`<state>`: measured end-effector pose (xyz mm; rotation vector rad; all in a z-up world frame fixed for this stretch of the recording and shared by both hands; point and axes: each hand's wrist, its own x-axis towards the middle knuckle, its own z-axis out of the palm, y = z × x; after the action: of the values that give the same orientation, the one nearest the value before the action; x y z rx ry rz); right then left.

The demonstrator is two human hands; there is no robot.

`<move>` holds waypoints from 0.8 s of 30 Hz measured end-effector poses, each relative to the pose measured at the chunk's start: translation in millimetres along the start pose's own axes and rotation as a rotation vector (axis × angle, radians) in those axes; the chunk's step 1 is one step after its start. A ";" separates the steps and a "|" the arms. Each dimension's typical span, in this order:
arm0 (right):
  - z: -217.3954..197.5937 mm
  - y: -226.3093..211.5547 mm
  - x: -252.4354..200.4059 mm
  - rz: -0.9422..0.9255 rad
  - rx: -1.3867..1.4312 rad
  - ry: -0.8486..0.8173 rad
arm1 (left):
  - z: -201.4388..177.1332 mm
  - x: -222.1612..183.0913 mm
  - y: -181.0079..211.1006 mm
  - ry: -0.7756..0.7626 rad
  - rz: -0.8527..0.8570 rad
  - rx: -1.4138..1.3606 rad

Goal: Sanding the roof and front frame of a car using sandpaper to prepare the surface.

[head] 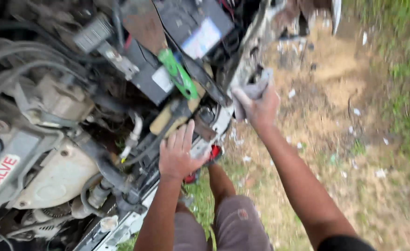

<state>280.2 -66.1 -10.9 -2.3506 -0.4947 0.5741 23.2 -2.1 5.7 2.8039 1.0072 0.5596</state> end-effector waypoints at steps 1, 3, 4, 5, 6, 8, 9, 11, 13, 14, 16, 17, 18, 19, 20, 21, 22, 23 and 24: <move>1.6 -14.8 18.5 0.000 0.007 -0.005 | 0.3 6.0 -3.8 -0.002 0.000 0.009; -3.7 -25.1 41.1 -0.099 -0.134 0.010 | 1.5 2.2 1.5 -0.057 -0.019 -0.027; 1.2 -8.6 38.1 -0.061 -0.157 -0.002 | 0.2 -7.3 6.2 -0.096 -0.021 -0.051; 12.3 -1.4 47.5 -0.123 -0.112 0.071 | 4.2 -5.9 2.9 -0.067 -0.012 -0.022; 21.9 2.6 56.7 -0.184 -0.067 0.143 | 5.4 -2.6 -1.0 -0.039 -0.002 0.006; 6.3 0.0 22.8 -0.130 -0.057 0.098 | 1.4 0.9 -1.3 -0.002 0.013 -0.004; 0.9 1.5 3.4 -0.056 -0.057 0.025 | -2.2 -1.2 -0.6 0.002 0.016 -0.014; -6.4 -45.3 31.5 -0.128 -0.050 0.103 | 0.4 6.1 -3.8 0.008 0.016 -0.012; -11.5 -43.6 58.9 -0.164 -0.065 0.174 | 0.1 -2.6 2.6 -0.022 0.018 -0.033; -10.7 -26.3 80.0 -0.235 0.059 0.453 | -0.2 -6.7 6.2 -0.005 0.018 -0.037; -10.9 -20.8 94.0 -0.337 0.225 0.740 | 3.8 4.6 -3.6 0.048 0.026 -0.006; -24.2 -15.8 69.6 -0.334 0.237 0.678 | 2.9 4.1 -2.4 0.051 0.030 -0.009; -38.3 -10.4 44.5 -0.331 0.249 0.616 | 1.6 3.2 -0.4 0.054 0.035 -0.011; -36.4 9.7 19.8 -0.343 0.246 0.632 | 2.1 2.0 0.3 0.071 0.042 -0.021; -34.6 30.1 -4.9 -0.238 0.259 0.511 | 2.0 0.6 1.5 0.050 0.045 -0.007; -29.2 49.7 -30.2 -0.134 0.274 0.382 | -0.3 -1.9 0.6 0.027 0.048 0.015; -33.5 51.0 -52.1 -0.145 0.278 0.393 | 0.9 0.7 -0.1 0.042 0.053 0.013; -37.9 53.7 -77.4 -0.024 0.319 0.294 | 0.2 0.1 0.3 0.040 0.057 0.020; -41.5 56.9 -103.6 0.096 0.359 0.192 | -0.8 -1.3 0.4 0.039 0.060 0.028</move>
<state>226.6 -177.9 7.1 -2.0651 -0.1743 0.4329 22.2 -3.3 6.1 2.8667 0.9472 0.6138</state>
